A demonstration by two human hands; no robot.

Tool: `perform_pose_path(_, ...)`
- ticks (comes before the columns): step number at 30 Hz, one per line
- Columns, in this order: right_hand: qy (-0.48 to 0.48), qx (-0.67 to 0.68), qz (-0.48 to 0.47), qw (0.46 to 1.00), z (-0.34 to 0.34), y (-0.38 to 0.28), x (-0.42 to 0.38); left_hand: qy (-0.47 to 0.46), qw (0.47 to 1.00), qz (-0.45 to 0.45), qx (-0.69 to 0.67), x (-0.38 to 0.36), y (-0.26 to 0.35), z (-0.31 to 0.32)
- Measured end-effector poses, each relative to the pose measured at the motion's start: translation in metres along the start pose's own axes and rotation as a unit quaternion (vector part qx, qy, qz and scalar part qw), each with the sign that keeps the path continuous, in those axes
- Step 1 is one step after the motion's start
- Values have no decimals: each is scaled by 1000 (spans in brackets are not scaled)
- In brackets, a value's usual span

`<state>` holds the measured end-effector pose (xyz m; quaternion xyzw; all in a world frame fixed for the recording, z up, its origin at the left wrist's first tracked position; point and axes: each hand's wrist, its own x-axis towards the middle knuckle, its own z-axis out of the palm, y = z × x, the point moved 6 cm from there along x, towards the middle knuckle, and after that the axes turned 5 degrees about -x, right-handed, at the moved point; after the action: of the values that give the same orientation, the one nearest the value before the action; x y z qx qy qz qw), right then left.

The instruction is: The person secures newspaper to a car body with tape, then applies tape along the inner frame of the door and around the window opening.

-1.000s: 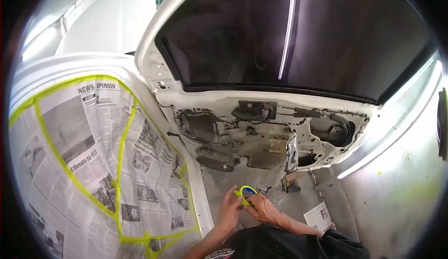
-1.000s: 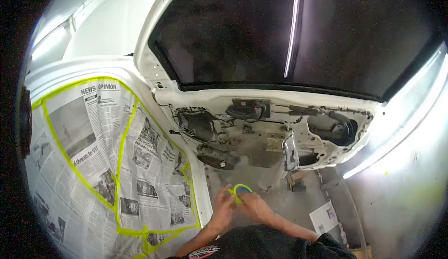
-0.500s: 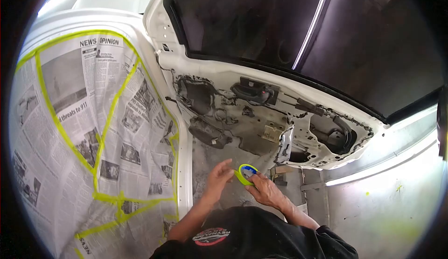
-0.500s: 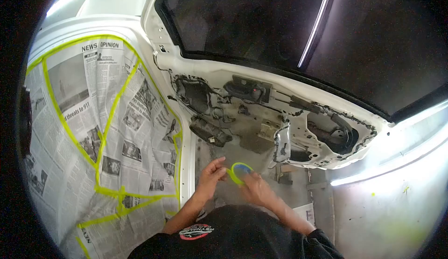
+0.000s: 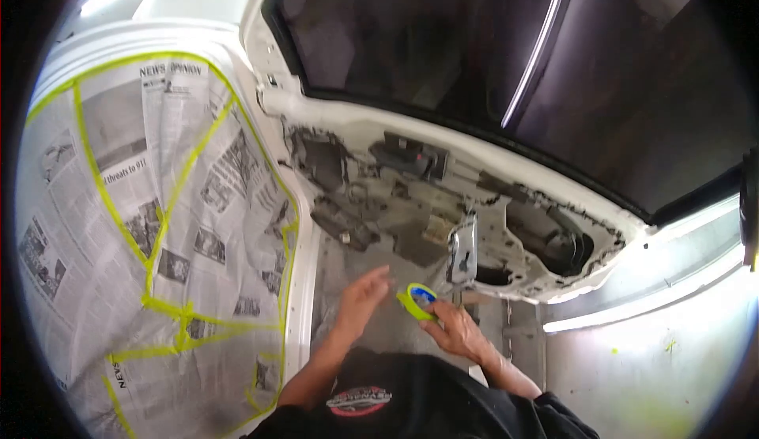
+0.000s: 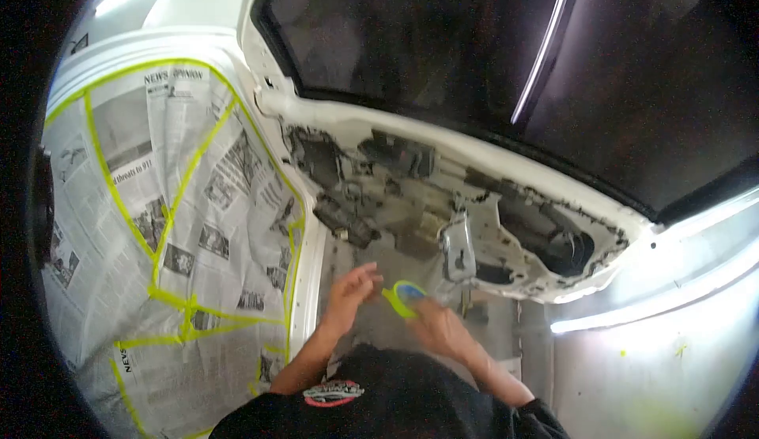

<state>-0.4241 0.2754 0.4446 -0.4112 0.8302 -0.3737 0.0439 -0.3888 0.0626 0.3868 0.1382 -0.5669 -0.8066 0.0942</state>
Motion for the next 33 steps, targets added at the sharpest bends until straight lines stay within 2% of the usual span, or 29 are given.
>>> perform_pose_path(2, -28, 19, 2, 999, -5, 8, 5, -35, 999, -7, 12, -5, 8, 15)
perform_pose_path(4, -64, 27, 38, 997, -15, 3, 10, -63, 994, 7, 88, 1, 14, 18)
perform_pose_path(5, -59, 26, 20, 998, -21, 1, 15, -76, 989, 11, 124, 5, 17, 19)
perform_pose_path(9, -31, -34, -13, 999, -54, -17, 35, -98, 989, 69, 87, 30, 36, 24)
perform_pose_path(11, -43, -42, -13, 998, -72, -27, 51, -115, 984, 105, 84, 37, 67, 29)
perform_pose_path(14, -28, -71, -31, 997, -96, -50, 79, -108, 977, 184, 6, 55, 114, 26)
perform_pose_path(15, -15, -81, -65, 995, -104, -62, 89, -76, 956, 273, 74, 62, 142, 18)
perform_pose_path(18, -6, -85, -57, 995, -124, -89, 116, 47, 845, 488, 213, 79, 244, -8)
perform_pose_path(20, 19, -86, -72, 993, -129, -114, 140, 116, 697, 644, 294, 96, 306, -26)
perform_pose_path(22, 48, -97, -85, 991, -129, -131, 163, 172, 619, 715, 278, 119, 360, -36)
perform_pose_path(24, 46, -100, -82, 991, -130, -159, 188, 196, 573, 752, 261, 150, 399, -43)
perform_pose_path(26, 56, -125, -89, 987, -133, -181, 209, 206, 562, 756, 265, 184, 423, -43)
perform_pose_path(33, 75, -237, -105, 963, -146, -240, 265, 234, 503, 782, 284, 233, 422, -36)
